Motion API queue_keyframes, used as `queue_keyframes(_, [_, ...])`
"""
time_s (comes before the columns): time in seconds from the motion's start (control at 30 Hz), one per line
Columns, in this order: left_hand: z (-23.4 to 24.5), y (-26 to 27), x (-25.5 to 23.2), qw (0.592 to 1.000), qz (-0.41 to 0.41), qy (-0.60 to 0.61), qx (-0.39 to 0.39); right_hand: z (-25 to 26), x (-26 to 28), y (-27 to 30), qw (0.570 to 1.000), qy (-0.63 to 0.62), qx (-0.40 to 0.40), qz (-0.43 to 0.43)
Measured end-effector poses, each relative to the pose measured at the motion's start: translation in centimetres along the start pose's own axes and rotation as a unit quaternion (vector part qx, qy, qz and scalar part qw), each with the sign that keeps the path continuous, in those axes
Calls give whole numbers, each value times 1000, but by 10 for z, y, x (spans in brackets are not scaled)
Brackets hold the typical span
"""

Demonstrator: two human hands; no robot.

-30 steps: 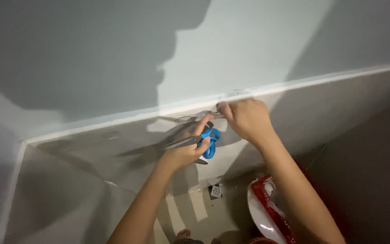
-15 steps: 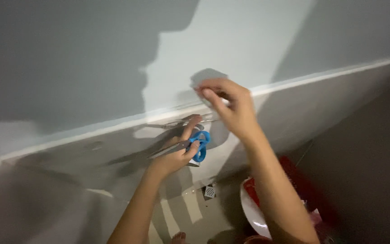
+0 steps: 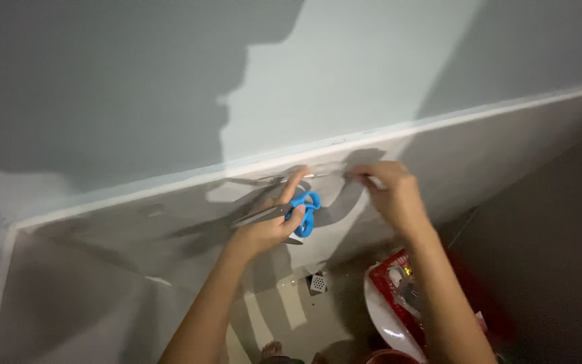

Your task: The person cuts a strip of white tape with blue scissors and applies it to a clear plastic fixture mounted on a tiled wall. They smooth the tape over the fixture, then briefly move away to cut another piece before returning to apply more tape to the same fixture.

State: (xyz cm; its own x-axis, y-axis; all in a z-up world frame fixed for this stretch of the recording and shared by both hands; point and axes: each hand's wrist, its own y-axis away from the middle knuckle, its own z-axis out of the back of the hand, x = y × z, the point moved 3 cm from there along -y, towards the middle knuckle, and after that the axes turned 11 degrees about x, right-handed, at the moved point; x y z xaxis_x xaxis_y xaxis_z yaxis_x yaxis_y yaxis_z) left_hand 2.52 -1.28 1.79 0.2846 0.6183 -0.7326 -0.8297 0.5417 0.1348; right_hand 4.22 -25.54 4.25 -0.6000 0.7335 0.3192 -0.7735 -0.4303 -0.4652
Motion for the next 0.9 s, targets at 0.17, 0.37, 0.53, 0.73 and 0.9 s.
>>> queue_keyframes(0.17, [-20,1,-11,997,-44,55,-41,-12,-34,64,972,-122,-46,-197])
queue_keyframes(0.37, [-85,-16,-4,986,-43,157,31,3,52,103,976,-24,-38,-215])
queue_keyframes(0.53, [-94,-14,-40,981,-15,169,88,19,92,103,960,-189,47,-202])
queue_keyframes(0.73, [-127,-25,-53,959,84,149,226,13,58,144,949,-163,98,-250])
queue_keyframes(0.9, [-145,-25,-54,867,-113,369,315,3,24,200,915,-230,-51,-329])
